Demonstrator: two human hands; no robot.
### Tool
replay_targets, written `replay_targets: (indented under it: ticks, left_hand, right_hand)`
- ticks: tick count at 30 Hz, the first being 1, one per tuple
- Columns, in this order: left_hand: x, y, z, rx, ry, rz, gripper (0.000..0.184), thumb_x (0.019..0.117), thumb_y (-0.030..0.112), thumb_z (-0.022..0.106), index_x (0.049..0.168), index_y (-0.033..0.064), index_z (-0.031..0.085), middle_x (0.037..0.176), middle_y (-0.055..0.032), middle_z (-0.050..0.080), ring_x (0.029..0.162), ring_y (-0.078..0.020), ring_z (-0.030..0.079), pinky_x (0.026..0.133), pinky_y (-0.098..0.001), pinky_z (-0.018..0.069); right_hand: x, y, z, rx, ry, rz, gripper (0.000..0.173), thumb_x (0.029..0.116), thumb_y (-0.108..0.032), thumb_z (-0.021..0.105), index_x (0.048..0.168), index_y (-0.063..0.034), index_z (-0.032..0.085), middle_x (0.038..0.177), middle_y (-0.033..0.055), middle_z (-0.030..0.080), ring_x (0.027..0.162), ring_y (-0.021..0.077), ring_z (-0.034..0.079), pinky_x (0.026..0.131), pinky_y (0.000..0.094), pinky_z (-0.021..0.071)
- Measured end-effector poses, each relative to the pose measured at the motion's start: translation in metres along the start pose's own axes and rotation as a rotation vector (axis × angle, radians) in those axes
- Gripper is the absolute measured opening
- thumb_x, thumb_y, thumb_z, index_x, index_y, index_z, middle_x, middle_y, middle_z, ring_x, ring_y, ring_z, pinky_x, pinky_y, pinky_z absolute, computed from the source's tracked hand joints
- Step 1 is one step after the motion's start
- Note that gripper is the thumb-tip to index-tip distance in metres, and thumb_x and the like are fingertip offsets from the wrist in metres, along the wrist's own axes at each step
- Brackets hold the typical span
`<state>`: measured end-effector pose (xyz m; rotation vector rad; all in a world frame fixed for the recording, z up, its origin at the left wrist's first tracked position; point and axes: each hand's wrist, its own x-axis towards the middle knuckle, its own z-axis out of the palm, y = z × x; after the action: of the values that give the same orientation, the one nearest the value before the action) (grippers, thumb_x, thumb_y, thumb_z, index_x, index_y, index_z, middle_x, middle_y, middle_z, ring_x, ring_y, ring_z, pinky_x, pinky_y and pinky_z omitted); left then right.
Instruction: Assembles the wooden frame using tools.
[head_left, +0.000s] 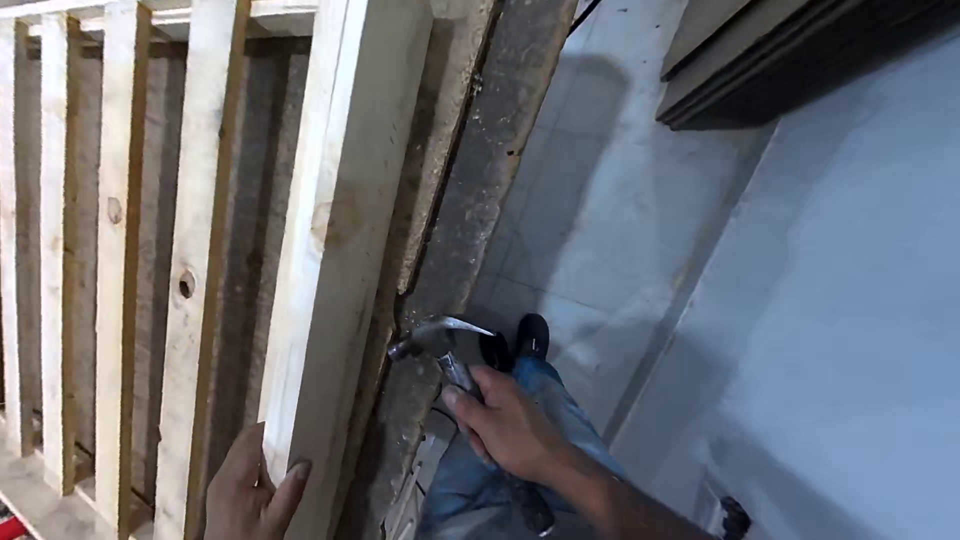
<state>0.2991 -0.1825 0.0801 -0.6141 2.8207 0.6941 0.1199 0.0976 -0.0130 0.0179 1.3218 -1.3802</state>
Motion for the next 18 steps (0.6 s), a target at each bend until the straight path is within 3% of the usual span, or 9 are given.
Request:
replay_targets:
  ticks: [3, 6, 9, 12, 15, 18]
  left_hand:
    - [0.002, 0.001, 0.003, -0.055, 0.026, 0.014, 0.077, 0.0928, 0.066, 0.06, 0.122, -0.0052, 0.061, 0.107, -0.0141, 0.069, 0.098, -0.0075, 0.067, 0.086, -0.0298, 0.0591]
    - [0.005, 0.001, 0.005, -0.1, 0.035, 0.019, 0.071, 0.0929, 0.065, 0.06, 0.121, 0.0008, 0.062, 0.108, -0.0079, 0.068, 0.098, -0.0044, 0.067, 0.084, -0.0268, 0.0596]
    - [0.006, 0.002, 0.005, -0.106, 0.035, 0.012, 0.07, 0.0924, 0.066, 0.06, 0.121, 0.0015, 0.063, 0.108, -0.0071, 0.068, 0.098, -0.0037, 0.067, 0.084, -0.0262, 0.0593]
    - [0.005, 0.001, 0.005, -0.109, 0.04, 0.004, 0.072, 0.0917, 0.067, 0.06, 0.12, 0.0013, 0.063, 0.108, -0.0066, 0.069, 0.098, -0.0037, 0.067, 0.083, -0.0256, 0.0594]
    - [0.006, 0.001, 0.004, -0.114, 0.023, -0.002, 0.073, 0.092, 0.067, 0.06, 0.122, -0.0001, 0.061, 0.109, -0.0072, 0.068, 0.099, -0.0039, 0.067, 0.085, -0.0267, 0.0598]
    - [0.005, 0.003, 0.002, -0.11, 0.008, -0.002, 0.073, 0.0925, 0.065, 0.061, 0.121, -0.0022, 0.061, 0.108, -0.0087, 0.068, 0.098, -0.0047, 0.067, 0.085, -0.0275, 0.0596]
  right_hand:
    - [0.005, -0.011, -0.005, 0.083, -0.006, -0.052, 0.034, 0.1084, -0.038, 0.045, 0.103, -0.0077, 0.06, 0.072, -0.0011, 0.06, 0.054, 0.0087, 0.057, 0.051, 0.0248, 0.0518]
    - [0.005, -0.029, -0.011, 0.138, 0.005, -0.101, 0.034, 0.1083, -0.037, 0.044, 0.104, -0.0084, 0.061, 0.072, 0.0003, 0.06, 0.054, 0.0095, 0.058, 0.051, 0.0246, 0.0518]
    - [0.008, -0.044, -0.013, 0.209, 0.062, -0.23, 0.034, 0.1075, -0.037, 0.043, 0.107, -0.0077, 0.061, 0.07, 0.0034, 0.061, 0.051, 0.0123, 0.057, 0.049, 0.0259, 0.0516]
    - [0.017, -0.049, 0.009, 0.375, 0.208, -0.374, 0.037, 0.1082, -0.039, 0.041, 0.111, -0.0059, 0.059, 0.068, 0.0051, 0.061, 0.049, 0.0153, 0.058, 0.047, 0.0297, 0.0553]
    - [0.032, -0.042, 0.055, 0.419, 0.35, -0.452, 0.038, 0.1086, -0.038, 0.042, 0.103, -0.0038, 0.057, 0.065, 0.0007, 0.06, 0.049, 0.0117, 0.059, 0.048, 0.0297, 0.0557]
    - [0.038, -0.034, 0.071, 0.272, 0.29, -0.384, 0.038, 0.1063, -0.037, 0.047, 0.096, -0.0036, 0.062, 0.065, -0.0008, 0.06, 0.053, 0.0103, 0.059, 0.052, 0.0291, 0.0539]
